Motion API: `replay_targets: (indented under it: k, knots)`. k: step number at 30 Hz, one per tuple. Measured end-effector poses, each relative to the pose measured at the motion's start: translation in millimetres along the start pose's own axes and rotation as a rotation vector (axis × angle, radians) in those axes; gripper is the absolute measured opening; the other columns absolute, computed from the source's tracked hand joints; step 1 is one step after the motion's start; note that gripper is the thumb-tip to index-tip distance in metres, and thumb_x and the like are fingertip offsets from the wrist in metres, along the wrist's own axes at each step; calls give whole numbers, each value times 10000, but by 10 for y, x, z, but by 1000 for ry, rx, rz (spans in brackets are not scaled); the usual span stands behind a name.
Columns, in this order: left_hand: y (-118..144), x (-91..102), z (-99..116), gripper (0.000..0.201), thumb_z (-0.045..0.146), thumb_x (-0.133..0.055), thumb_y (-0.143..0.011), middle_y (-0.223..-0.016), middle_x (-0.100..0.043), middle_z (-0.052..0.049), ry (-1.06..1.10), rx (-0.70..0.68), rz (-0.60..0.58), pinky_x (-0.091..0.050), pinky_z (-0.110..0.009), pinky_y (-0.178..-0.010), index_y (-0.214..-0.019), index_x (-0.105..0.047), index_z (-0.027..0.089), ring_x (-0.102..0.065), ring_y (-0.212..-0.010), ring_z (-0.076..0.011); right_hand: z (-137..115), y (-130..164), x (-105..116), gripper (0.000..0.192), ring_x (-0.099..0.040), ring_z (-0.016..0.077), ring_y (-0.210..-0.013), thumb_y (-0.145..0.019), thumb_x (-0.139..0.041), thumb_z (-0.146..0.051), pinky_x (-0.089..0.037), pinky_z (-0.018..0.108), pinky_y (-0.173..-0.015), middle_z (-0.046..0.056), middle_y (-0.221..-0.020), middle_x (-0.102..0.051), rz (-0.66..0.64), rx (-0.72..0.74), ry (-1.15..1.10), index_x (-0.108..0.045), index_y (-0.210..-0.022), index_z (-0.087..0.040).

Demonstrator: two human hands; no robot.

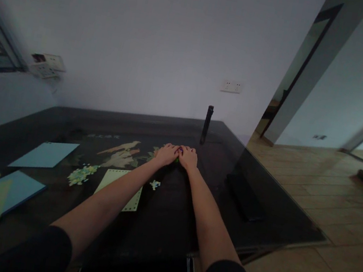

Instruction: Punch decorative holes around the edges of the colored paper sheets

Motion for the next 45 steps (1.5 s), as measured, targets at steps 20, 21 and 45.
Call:
replay_targets:
  k: [20, 21, 45]
  knots:
    - [749, 462, -1240, 396, 287, -298, -923, -1199, -598, -97, -84, -149, -18, -304, -349, -1037, -1208, -533, 142, -485, -1140, -199, -1521, 105, -283, 442, -465, 271, -1105, -908, -341, -423, -318, 398, -921, 108, -1210, -598, -10, 276, -81, -504, -1250, -195]
    - [788, 490, -1274, 401, 291, -290, -926, -1197, -598, -99, -76, -161, -10, -302, -348, -1039, -1208, -533, 139, -483, -1142, -198, -1574, 109, -295, 445, -466, 272, -1106, -906, -347, -426, -318, 398, -921, 109, -1201, -603, -11, 286, -81, -502, -1251, -192]
    - [1077, 673, -1641, 390, 268, -295, -914, -1237, -563, -86, 22, -67, 20, -325, -366, -1044, -1233, -501, 176, -473, -1179, -188, -1981, 92, -415, 500, -392, 242, -1224, -894, -411, -467, -259, 379, -1018, 126, -1286, -537, -108, 462, -134, -463, -1283, -157]
Point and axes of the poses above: each hand's wrist, its own y-axis away from the middle knuckle, its own x-axis out of the back of the hand, z = x × y, the point moved 9 cm from there along -y, towards the middle knuckle
